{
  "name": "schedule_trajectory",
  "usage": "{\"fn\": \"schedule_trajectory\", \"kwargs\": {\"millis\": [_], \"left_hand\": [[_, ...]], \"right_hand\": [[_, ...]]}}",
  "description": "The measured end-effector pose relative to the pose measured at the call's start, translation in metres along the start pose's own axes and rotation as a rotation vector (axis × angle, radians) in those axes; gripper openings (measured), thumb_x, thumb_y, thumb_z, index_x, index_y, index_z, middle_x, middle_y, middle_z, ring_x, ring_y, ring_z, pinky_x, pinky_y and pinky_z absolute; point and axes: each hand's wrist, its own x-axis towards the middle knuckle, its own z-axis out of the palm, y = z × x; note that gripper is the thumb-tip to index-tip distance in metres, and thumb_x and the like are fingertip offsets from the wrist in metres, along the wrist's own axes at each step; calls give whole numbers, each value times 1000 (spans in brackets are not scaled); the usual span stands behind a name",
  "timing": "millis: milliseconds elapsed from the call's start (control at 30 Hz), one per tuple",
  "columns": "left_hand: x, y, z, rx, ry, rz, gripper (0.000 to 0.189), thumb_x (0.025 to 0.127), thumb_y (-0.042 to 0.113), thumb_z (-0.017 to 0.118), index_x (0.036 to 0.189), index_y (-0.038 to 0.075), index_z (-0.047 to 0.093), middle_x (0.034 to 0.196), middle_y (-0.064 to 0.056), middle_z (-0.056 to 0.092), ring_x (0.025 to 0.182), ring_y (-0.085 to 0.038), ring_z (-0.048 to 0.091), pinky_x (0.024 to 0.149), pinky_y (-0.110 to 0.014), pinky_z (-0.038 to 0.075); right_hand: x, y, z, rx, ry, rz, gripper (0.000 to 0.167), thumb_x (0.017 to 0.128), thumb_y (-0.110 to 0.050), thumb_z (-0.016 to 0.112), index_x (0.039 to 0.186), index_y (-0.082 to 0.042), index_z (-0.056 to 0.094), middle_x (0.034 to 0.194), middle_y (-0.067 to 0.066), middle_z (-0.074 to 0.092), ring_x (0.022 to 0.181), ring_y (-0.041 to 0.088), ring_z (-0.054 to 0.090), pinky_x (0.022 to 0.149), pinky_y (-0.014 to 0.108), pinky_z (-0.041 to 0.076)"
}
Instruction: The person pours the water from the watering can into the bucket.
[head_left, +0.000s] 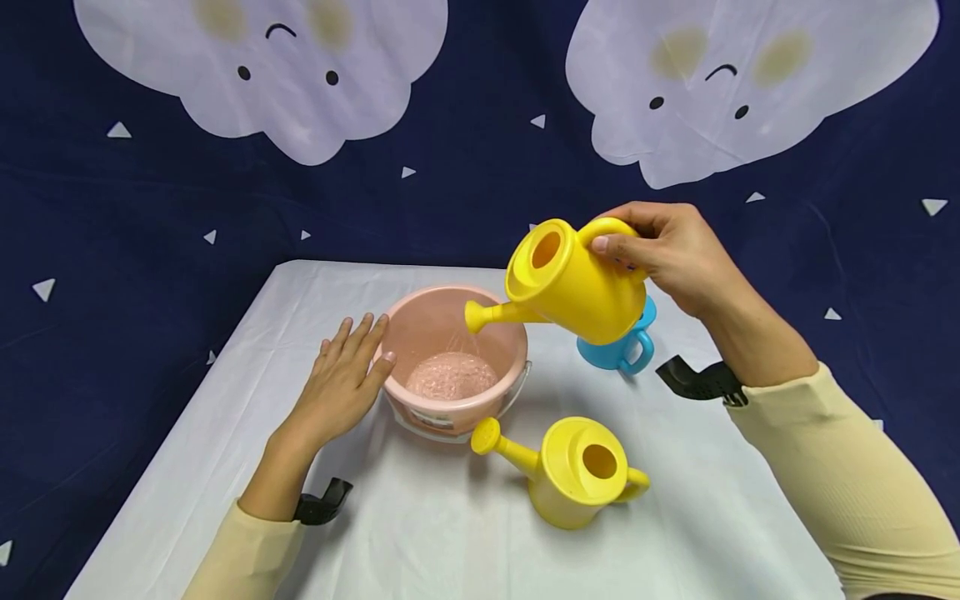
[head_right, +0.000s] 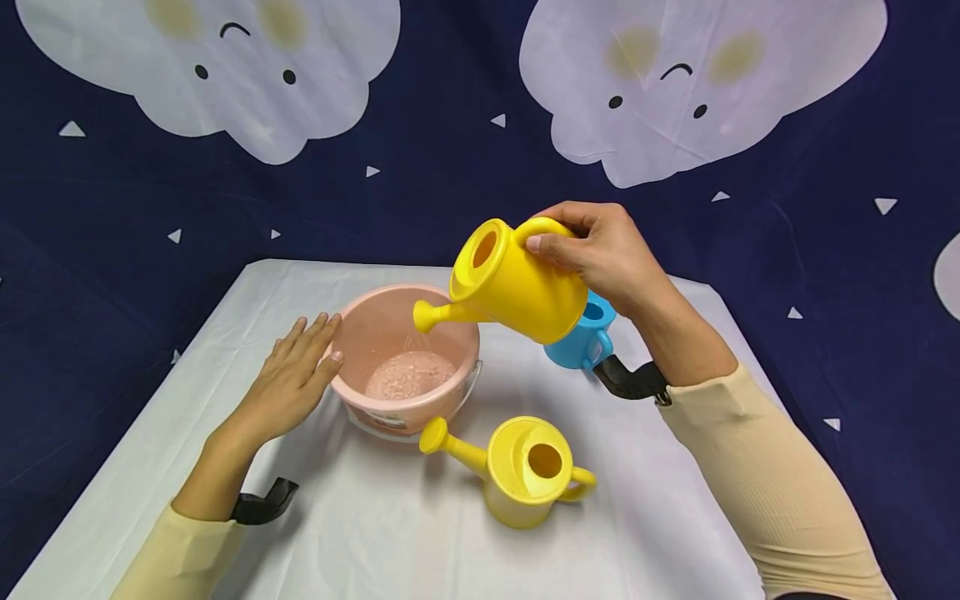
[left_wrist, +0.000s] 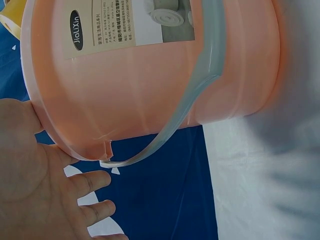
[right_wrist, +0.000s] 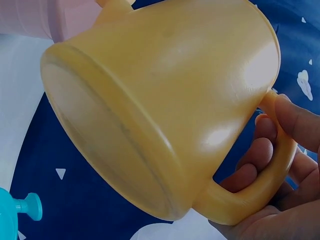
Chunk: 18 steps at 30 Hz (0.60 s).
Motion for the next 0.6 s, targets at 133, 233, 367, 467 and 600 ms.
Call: {"fn": "schedule_trajectory", "kwargs": {"millis": [133,233,367,467,600], "left_hand": [[0,0,0,0,0,1,61,100,54,21,153,28,10,161,-8,9,149,-32,-5,115,-61,-1],[0,0,0,1,0,1,60,100,54,21,153,28,10,161,-8,9,149,-32,-5,115,-61,-1],[0,0,0,3,-2,0,61,100,54,22,153,27,9,161,-9,9,149,-32,-5,115,-61,-1],[0,1,-1,7,-3,-1,61,100,54,21,153,27,10,161,-9,9,149,-32,-5,115,-61,0],[0,1,-1,11,-1,0,61,100,54,22,153,26,10,161,-9,10,149,-32,-5,115,-61,0]], "right_hand": [[1,0,0,1,1,-4,27,84,-21,71,104,-2,69,79,-2,62,74,21,51,62,22,48],[1,0,0,4,2,-9,27,84,-21,71,103,-2,69,77,-2,62,72,20,51,62,22,48],[1,-1,0,-2,2,-8,27,84,-21,71,103,-3,69,78,-2,62,72,20,51,62,22,48],[1,-1,0,-9,3,-4,27,84,-22,71,104,-3,69,79,-2,61,73,20,51,62,22,48],[2,-2,0,-19,4,3,28,84,-24,72,104,-4,69,78,-2,61,73,20,51,62,22,48]]}}
